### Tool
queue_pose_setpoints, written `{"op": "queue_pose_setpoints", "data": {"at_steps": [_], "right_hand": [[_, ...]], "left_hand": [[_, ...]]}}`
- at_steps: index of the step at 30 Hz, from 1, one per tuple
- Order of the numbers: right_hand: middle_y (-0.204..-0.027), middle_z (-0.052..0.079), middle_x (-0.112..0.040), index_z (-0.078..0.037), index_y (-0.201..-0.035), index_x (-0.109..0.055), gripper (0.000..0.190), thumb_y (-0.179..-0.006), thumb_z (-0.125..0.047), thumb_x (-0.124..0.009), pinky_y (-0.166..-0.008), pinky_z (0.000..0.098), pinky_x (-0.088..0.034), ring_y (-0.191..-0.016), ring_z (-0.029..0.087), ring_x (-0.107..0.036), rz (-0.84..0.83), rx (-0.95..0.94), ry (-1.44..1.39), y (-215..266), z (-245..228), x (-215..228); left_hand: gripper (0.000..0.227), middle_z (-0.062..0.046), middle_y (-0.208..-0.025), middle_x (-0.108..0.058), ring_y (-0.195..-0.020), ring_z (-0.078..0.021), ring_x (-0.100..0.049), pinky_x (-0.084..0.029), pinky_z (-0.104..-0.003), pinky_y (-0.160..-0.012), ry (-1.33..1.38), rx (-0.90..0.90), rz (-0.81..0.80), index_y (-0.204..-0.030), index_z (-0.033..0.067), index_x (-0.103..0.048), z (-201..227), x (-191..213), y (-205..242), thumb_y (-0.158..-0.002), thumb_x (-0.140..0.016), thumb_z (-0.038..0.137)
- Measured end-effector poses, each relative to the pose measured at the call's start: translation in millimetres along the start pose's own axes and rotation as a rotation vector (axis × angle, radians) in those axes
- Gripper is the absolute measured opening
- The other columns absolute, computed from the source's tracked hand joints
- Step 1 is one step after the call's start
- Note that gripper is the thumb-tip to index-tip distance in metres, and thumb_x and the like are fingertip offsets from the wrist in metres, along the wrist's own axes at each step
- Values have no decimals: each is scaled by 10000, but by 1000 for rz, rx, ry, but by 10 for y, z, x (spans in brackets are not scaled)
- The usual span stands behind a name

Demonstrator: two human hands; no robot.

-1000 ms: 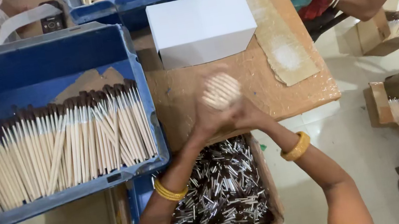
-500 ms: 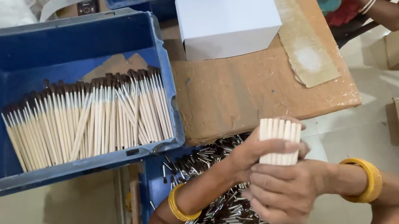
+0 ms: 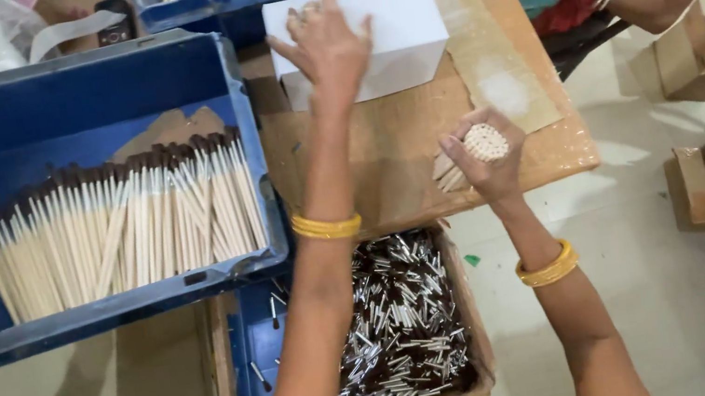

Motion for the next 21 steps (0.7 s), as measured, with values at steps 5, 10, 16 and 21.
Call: {"op": "queue_pose_setpoints", "data": {"at_steps": [5, 10, 16, 21], "right_hand": [[-853, 9, -654, -42, -948, -614, 205, -917, -34, -817, -692, 199, -499, -759, 54, -613, -7, 14, -15, -56, 37, 20], [-863, 6, -661, -44, -951, -612, 207, -918, -35, -817, -695, 196, -508, -765, 49, -621, -24, -10, -81, -67, 62, -14], [-894, 13, -664, -43, -956, -614, 206, -920, -26, -816, -704, 201, -514, -782, 57, -626, -24, -23, -90, -67, 50, -9], [-895, 18, -665, -40, -966, -613, 211, -920, -33, -818, -706, 204, -518, -782, 58, -623, -6, -12, -58, -68, 92, 1]], "left_hand": [[612, -97, -1403, -549, -1364, -397, -392, -351, -758, -979, -36, 55, -109, -1253, 125, -637, -118, 199, -195, -818, -747, 541], [627, -134, -1374, -540, -1347, -418, -395, -415, -682, -958, -97, 51, -189, -1192, 95, -672, -234, 288, 58, -810, -756, 585], [771, -151, -1434, -531, -1371, -362, -471, -452, -580, -1108, 228, 117, -327, -1332, 131, -619, -177, 702, 1149, -848, -707, 724], [1315, -301, -1616, -171, -1446, -535, -288, -352, -637, -1139, 454, -96, 25, -1597, 132, -210, 83, 1039, 1675, -597, -905, 629]]}}
Point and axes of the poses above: each hand's wrist, its own y-axis away from the middle knuckle, its own x-axis out of the back of the hand, z = x × y, the point moved 10 cm from there along -y, towards the middle knuckle
